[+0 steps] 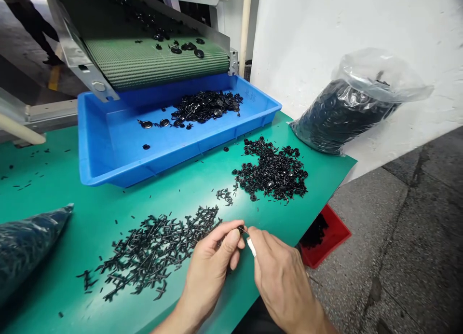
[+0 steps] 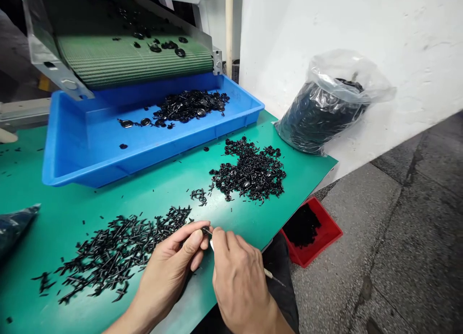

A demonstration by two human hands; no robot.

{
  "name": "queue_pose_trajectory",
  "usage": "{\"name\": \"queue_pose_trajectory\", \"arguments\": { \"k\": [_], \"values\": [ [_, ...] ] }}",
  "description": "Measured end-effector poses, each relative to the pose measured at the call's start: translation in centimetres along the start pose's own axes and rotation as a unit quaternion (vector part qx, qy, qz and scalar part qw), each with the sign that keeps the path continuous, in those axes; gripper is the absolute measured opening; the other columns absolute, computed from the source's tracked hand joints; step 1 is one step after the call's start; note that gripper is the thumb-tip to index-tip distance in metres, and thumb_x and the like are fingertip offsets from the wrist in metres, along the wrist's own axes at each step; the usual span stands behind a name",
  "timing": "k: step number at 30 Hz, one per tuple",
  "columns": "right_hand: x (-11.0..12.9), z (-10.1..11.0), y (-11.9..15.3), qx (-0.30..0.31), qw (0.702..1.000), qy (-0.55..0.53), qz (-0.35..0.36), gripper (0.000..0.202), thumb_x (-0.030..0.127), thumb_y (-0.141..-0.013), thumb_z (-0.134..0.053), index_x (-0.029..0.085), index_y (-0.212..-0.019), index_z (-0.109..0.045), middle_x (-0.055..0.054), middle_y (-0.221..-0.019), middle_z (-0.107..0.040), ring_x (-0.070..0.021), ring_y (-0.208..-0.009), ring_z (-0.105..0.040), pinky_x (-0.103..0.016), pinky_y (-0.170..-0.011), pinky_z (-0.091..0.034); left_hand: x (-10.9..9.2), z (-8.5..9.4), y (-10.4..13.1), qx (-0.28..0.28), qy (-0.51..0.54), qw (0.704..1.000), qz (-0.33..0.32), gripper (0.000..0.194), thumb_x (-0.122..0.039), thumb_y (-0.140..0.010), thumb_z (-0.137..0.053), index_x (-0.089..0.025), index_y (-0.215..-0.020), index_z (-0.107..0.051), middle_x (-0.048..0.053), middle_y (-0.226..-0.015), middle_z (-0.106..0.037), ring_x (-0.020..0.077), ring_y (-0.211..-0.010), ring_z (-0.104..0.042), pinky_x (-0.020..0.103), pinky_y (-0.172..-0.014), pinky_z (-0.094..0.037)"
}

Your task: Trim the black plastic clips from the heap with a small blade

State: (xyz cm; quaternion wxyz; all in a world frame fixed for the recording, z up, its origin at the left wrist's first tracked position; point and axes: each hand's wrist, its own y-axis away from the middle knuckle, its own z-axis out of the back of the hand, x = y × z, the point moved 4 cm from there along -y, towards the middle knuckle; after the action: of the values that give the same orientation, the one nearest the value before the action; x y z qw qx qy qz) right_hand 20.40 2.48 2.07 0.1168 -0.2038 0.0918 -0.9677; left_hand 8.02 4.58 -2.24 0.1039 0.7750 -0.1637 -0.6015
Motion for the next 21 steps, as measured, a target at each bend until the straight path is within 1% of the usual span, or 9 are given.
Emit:
{"name": "queue_pose_trajectory", "arguments": {
  "k": [4, 7, 9, 11, 12, 14, 16, 19, 21],
  "values": [
    [0.1, -0.1, -0.1, 0.031, 0.999, -0.008, -0.026, 0.025, 0.008, -0.094, -0.035, 0.021, -0.093, -0.057, -0.004, -0.078, -0.068, -0.0186, -0.067, -0.064, -0.028, -0.059, -0.034, -0.2, 0.1, 0.0, -0.010, -0.048, 0.999, -0.002, 0.031, -0.042, -0.083, -0.070, -0.020, -0.105, -0.071, -0.004, -0.062, -0.054, 0.0093, -0.050, -0.041, 0.024, -0.050, -0.031],
    [-0.7, 0.0, -0.7, 0.115, 0.989, -0.072, -0.052, 0.025, 0.007, -0.090, -0.038, 0.023, -0.090, -0.058, 0.000, -0.071, -0.066, -0.0173, -0.064, -0.060, -0.027, -0.057, -0.031, -0.9, 0.2, -0.1, -0.011, -0.101, 0.994, -0.034, 0.024, -0.040, -0.083, -0.068, -0.021, -0.097, -0.072, -0.002, -0.068, -0.057, 0.0103, -0.052, -0.041, 0.024, -0.047, -0.030],
    [-1.4, -0.1, -1.3, 0.187, 0.970, -0.141, -0.059, 0.024, 0.007, -0.088, -0.040, 0.023, -0.084, -0.058, 0.003, -0.064, -0.061, -0.0152, -0.062, -0.057, -0.024, -0.057, -0.032, -1.4, 0.2, -0.1, -0.009, -0.136, 0.989, -0.063, 0.021, -0.040, -0.084, -0.067, -0.021, -0.094, -0.072, 0.000, -0.073, -0.061, 0.0119, -0.056, -0.045, 0.024, -0.049, -0.033],
    [-2.1, -0.3, -1.9, 0.243, 0.946, -0.204, -0.063, 0.024, 0.007, -0.087, -0.041, 0.023, -0.080, -0.057, 0.005, -0.058, -0.056, -0.0130, -0.058, -0.053, -0.022, -0.058, -0.032, -1.5, 0.1, -0.1, -0.009, -0.147, 0.987, -0.060, 0.024, -0.042, -0.085, -0.065, -0.021, -0.096, -0.070, 0.001, -0.073, -0.061, 0.0131, -0.058, -0.047, 0.024, -0.050, -0.035],
    [-2.6, -0.3, -2.1, 0.252, 0.941, -0.216, -0.071, 0.024, 0.007, -0.087, -0.040, 0.023, -0.080, -0.057, 0.006, -0.057, -0.055, -0.0122, -0.056, -0.051, -0.022, -0.058, -0.032, -1.5, 0.1, -0.1, -0.012, -0.140, 0.989, -0.045, 0.027, -0.044, -0.085, -0.064, -0.021, -0.099, -0.068, 0.000, -0.071, -0.060, 0.0132, -0.057, -0.046, 0.024, -0.050, -0.036],
    [-3.7, -0.2, -2.7, 0.220, 0.951, -0.188, -0.104, 0.026, 0.006, -0.087, -0.039, 0.022, -0.082, -0.058, 0.006, -0.057, -0.054, -0.0119, -0.054, -0.049, -0.023, -0.056, -0.029, -1.2, 0.1, -0.1, -0.021, -0.112, 0.994, -0.008, 0.032, -0.049, -0.086, -0.062, -0.021, -0.103, -0.065, -0.002, -0.066, -0.056, 0.0125, -0.054, -0.043, 0.023, -0.048, -0.035],
    [-4.8, 0.1, -3.3, 0.155, 0.970, -0.136, -0.128, 0.027, 0.004, -0.086, -0.039, 0.022, -0.087, -0.059, 0.004, -0.062, -0.058, -0.0126, -0.057, -0.051, -0.024, -0.056, -0.029, -1.1, 0.1, -0.1, -0.027, -0.078, 0.997, 0.010, 0.033, -0.049, -0.087, -0.060, -0.022, -0.104, -0.062, -0.004, -0.064, -0.052, 0.0119, -0.054, -0.040, 0.021, -0.047, -0.033],
    [-5.6, 0.5, -4.4, 0.063, 0.987, -0.094, -0.113, 0.029, 0.006, -0.088, -0.042, 0.022, -0.103, -0.061, -0.002, -0.086, -0.067, -0.0161, -0.077, -0.060, -0.025, -0.066, -0.036, -1.1, 0.1, -0.3, -0.016, -0.022, 0.999, 0.016, 0.026, -0.045, -0.090, -0.060, -0.022, -0.101, -0.062, -0.004, -0.061, -0.050, 0.0113, -0.054, -0.037, 0.020, -0.046, -0.029],
    [-5.7, 0.3, -5.2, 0.033, 0.992, -0.074, -0.099, 0.031, 0.009, -0.089, -0.046, 0.021, -0.114, -0.061, -0.005, -0.099, -0.067, -0.0191, -0.089, -0.061, -0.027, -0.072, -0.039, -1.1, -0.1, -0.4, 0.002, 0.026, 0.999, 0.021, 0.021, -0.041, -0.090, -0.060, -0.022, -0.098, -0.062, -0.004, -0.061, -0.051, 0.0103, -0.052, -0.035, 0.020, -0.045, -0.027]
  ]
}}
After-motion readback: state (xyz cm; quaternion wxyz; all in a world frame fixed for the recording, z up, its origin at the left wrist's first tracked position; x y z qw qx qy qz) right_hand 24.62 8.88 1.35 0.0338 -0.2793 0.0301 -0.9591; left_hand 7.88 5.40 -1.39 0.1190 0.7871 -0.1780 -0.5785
